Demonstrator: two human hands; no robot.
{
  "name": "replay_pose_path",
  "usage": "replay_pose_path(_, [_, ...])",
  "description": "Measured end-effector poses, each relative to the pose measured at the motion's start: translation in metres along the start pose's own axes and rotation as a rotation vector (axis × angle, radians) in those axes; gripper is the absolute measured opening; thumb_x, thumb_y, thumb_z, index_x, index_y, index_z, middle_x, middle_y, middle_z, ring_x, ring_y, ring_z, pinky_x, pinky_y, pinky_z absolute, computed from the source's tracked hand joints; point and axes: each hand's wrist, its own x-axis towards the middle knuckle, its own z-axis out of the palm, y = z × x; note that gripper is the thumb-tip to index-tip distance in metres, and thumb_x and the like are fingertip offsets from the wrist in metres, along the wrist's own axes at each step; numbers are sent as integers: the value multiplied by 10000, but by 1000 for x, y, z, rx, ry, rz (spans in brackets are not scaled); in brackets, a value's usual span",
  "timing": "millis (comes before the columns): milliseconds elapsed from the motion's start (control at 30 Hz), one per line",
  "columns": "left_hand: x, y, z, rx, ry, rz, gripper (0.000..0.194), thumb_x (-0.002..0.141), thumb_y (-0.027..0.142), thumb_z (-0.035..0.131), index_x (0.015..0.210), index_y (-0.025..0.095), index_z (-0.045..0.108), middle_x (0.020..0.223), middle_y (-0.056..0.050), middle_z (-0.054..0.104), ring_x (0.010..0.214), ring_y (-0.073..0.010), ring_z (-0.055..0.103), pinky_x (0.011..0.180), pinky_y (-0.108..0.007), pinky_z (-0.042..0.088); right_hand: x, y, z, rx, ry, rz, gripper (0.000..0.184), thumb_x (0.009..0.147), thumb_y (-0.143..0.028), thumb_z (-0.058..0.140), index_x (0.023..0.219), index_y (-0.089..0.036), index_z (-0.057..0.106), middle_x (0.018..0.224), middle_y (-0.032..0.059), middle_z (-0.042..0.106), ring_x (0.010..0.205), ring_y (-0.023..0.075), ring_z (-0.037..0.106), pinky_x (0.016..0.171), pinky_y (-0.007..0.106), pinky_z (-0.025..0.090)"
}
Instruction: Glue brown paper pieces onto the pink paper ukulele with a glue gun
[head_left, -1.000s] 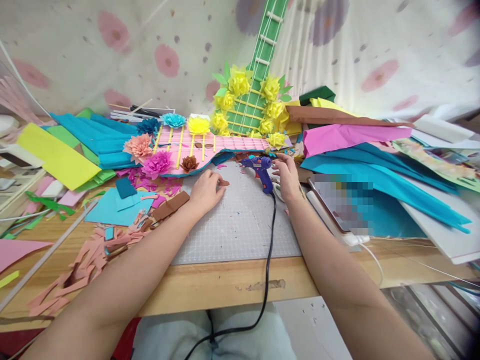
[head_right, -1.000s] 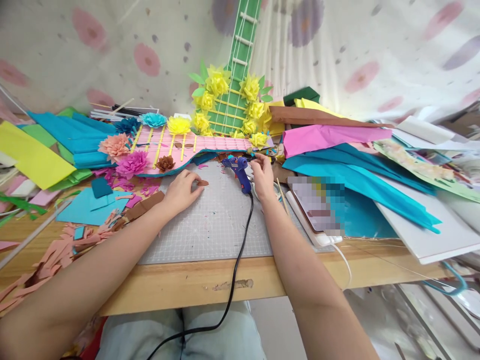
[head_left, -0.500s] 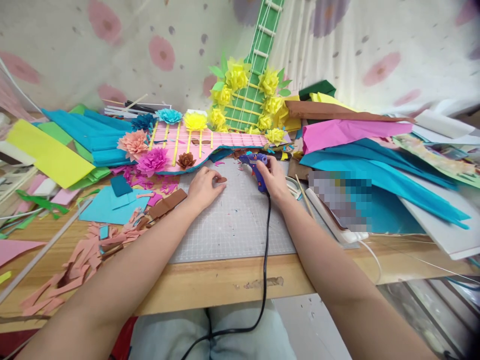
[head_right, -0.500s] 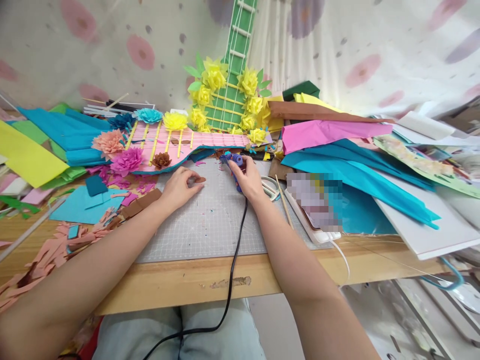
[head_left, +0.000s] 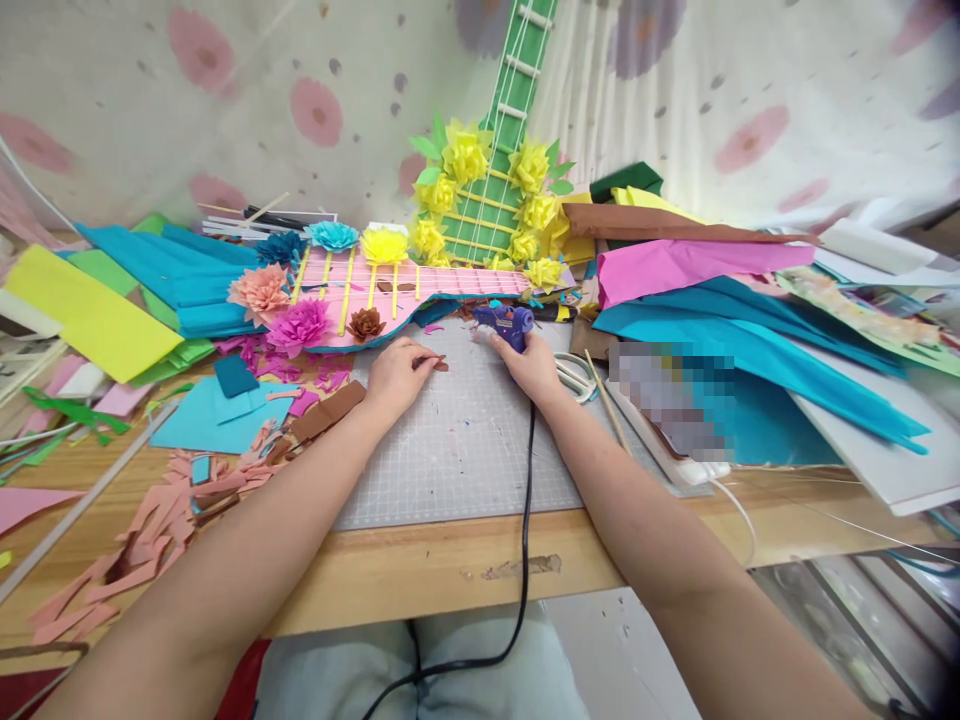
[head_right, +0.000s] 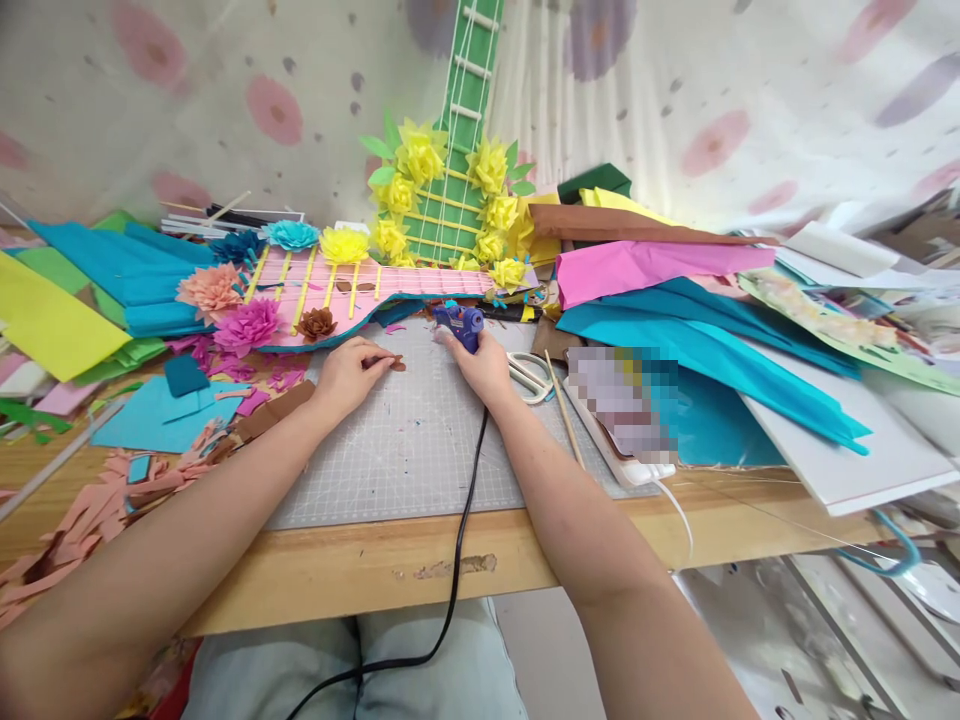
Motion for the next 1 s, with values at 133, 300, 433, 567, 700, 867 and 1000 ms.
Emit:
replay_pose_path(133, [-2, 0, 1, -133, 29, -99, 182, 813, 325, 557, 813, 198, 688, 849, -36, 681, 685, -139, 558, 657, -275, 416, -2, -7, -6, 443, -89, -83, 428, 642, -575, 654, 834, -196, 597, 780, 38, 635, 659, 149, 563, 617, 305, 480])
replay_pose_path(300, [-1, -3, 0, -165, 13, -216, 230, 778, 422, 567, 730, 199, 602, 704, -17, 667, 619, -144, 550, 573, -262, 355, -6, -10, -21, 364, -516, -42, 393, 632, -556, 715, 710, -189, 599, 580, -13, 556, 485, 88, 444, 459, 254, 377])
replay_pose_path(433, [3, -4, -4, -199, -34, -269, 268, 755, 462, 588, 713, 198, 603, 691, -27, 682, 594, -150, 565, 571, -269, 360, -5, -7, -27, 250, -560, -33, 389, 666, -564, 702, 651, -198, 571, 511, -26, 498, 440, 89, 405, 428, 261, 333])
replay_pose_path(567, [6, -3, -6, -199, -66, -271, 271, 762, 459, 594, 717, 193, 625, 693, -29, 703, 600, -152, 586, 596, -269, 383, -4, -6, -26, 185, -539, -21, 390, 677, -555, 706, 624, -204, 544, 487, -23, 479, 434, 100, 399, 437, 271, 328])
replay_pose_path(700, [6, 2, -9, -181, -71, -282, 218, 772, 398, 602, 697, 196, 637, 697, -23, 716, 599, -150, 592, 598, -268, 395, -2, -2, -22, 121, -543, -36, 407, 690, -567, 692, 601, -212, 516, 481, -20, 475, 432, 108, 399, 443, 277, 322])
replay_pose_path(867, [5, 6, -11, -169, -68, -277, 181, 773, 350, 608, 675, 199, 634, 685, -23, 716, 622, -158, 608, 609, -267, 405, -2, 0, -18, 99, -526, -65, 443, 687, -617, 662, 580, -219, 498, 457, -32, 471, 408, 100, 403, 406, 259, 292])
replay_pose_path(1000, [5, 5, -11, -184, -69, -268, 182, 771, 346, 609, 666, 199, 631, 685, -25, 717, 640, -165, 620, 622, -270, 410, -2, -2, -19, 131, -515, -85, 452, 639, -631, 685, 571, -218, 515, 427, -49, 464, 374, 86, 392, 364, 241, 270])
